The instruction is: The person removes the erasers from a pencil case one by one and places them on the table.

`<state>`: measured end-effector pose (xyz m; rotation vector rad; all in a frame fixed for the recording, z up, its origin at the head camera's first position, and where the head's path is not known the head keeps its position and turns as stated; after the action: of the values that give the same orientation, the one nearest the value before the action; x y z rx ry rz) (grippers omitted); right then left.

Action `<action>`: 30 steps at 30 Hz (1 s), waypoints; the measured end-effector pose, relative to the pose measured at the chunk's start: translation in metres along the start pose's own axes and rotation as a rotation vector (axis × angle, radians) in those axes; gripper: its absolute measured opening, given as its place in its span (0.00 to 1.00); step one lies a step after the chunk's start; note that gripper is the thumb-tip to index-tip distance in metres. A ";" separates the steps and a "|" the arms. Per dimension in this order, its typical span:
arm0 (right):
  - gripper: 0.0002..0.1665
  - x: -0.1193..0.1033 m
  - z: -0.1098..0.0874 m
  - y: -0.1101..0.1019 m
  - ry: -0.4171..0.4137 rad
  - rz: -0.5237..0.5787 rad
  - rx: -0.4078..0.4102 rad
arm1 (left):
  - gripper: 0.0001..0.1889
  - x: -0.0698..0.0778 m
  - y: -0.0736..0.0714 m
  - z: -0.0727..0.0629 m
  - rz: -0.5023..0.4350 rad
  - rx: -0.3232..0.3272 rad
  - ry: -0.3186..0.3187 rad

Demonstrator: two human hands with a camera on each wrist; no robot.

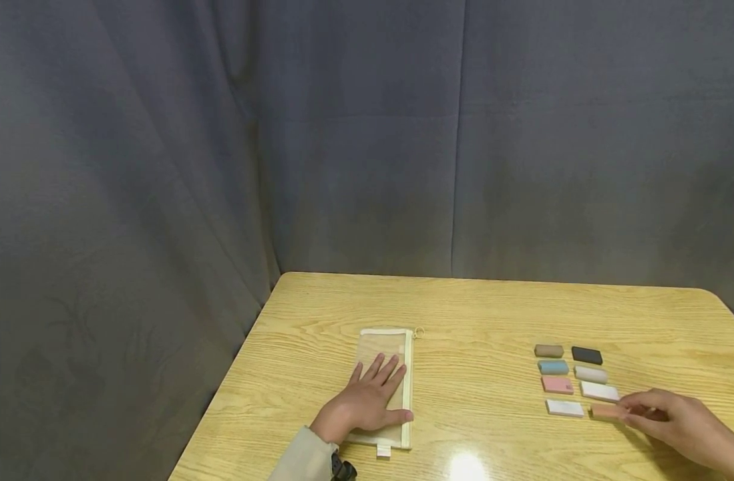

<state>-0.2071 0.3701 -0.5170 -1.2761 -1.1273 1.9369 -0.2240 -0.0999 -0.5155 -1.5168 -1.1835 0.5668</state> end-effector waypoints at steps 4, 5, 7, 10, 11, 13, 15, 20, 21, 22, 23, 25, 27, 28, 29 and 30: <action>0.08 -0.002 0.000 0.002 -0.009 -0.016 -0.004 | 0.47 0.000 0.000 0.000 0.004 -0.005 -0.006; 0.08 -0.002 0.000 0.003 -0.013 -0.020 -0.011 | 0.47 -0.001 0.000 0.000 0.006 -0.007 -0.008; 0.08 -0.002 0.001 0.004 -0.016 -0.008 -0.033 | 0.47 -0.001 0.001 -0.001 0.006 -0.010 -0.013; 0.08 -0.002 0.002 0.004 -0.026 -0.007 -0.047 | 0.47 -0.002 0.001 -0.001 -0.001 -0.015 -0.014; 0.08 -0.002 0.003 0.004 -0.031 -0.008 -0.045 | 0.47 -0.002 0.001 -0.001 -0.001 -0.015 -0.015; 0.08 -0.002 0.003 0.003 -0.030 -0.020 -0.037 | 0.47 -0.001 -0.001 -0.001 0.000 -0.012 -0.011; 0.08 -0.001 0.002 0.002 -0.012 -0.038 -0.038 | 0.47 0.000 -0.003 0.000 0.001 -0.008 -0.005; 0.10 0.001 0.001 0.002 0.070 -0.056 -0.098 | 0.47 0.002 -0.008 0.003 0.010 -0.002 0.004; 0.11 0.002 0.002 0.002 0.083 -0.052 -0.121 | 0.47 0.002 -0.009 0.003 0.011 0.000 0.004; 0.13 0.002 0.003 0.002 0.097 -0.050 -0.135 | 0.47 0.003 -0.010 0.003 0.016 0.003 0.003; 0.13 0.002 0.004 0.002 0.107 -0.051 -0.149 | 0.47 0.003 -0.011 0.004 0.016 0.005 0.001; 0.15 0.002 0.006 0.002 0.119 -0.052 -0.175 | 0.47 0.003 -0.012 0.004 0.018 0.008 -0.002; 0.15 0.002 0.006 0.003 0.134 -0.043 -0.198 | 0.47 0.002 -0.011 0.003 0.014 0.002 -0.006; 0.16 0.001 0.006 0.003 0.140 -0.048 -0.205 | 0.47 0.002 -0.010 0.002 0.013 -0.002 -0.009; 0.15 0.001 0.006 0.004 0.138 -0.044 -0.214 | 0.47 0.001 -0.008 0.002 0.010 -0.008 -0.010; 0.16 0.000 0.006 0.005 0.136 -0.041 -0.224 | 0.47 0.000 -0.007 0.001 0.007 -0.013 -0.014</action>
<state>-0.2125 0.3659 -0.5207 -1.4662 -1.3176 1.7024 -0.2273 -0.0996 -0.5092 -1.5309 -1.1944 0.5762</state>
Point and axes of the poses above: each hand's wrist, its own z-axis towards the middle knuckle, its own y-axis out of the palm, x = y × z, the point moved 6 cm from there along z, towards the middle knuckle, and after that the axes turned 1 degree about -z, right-handed, at the moved point
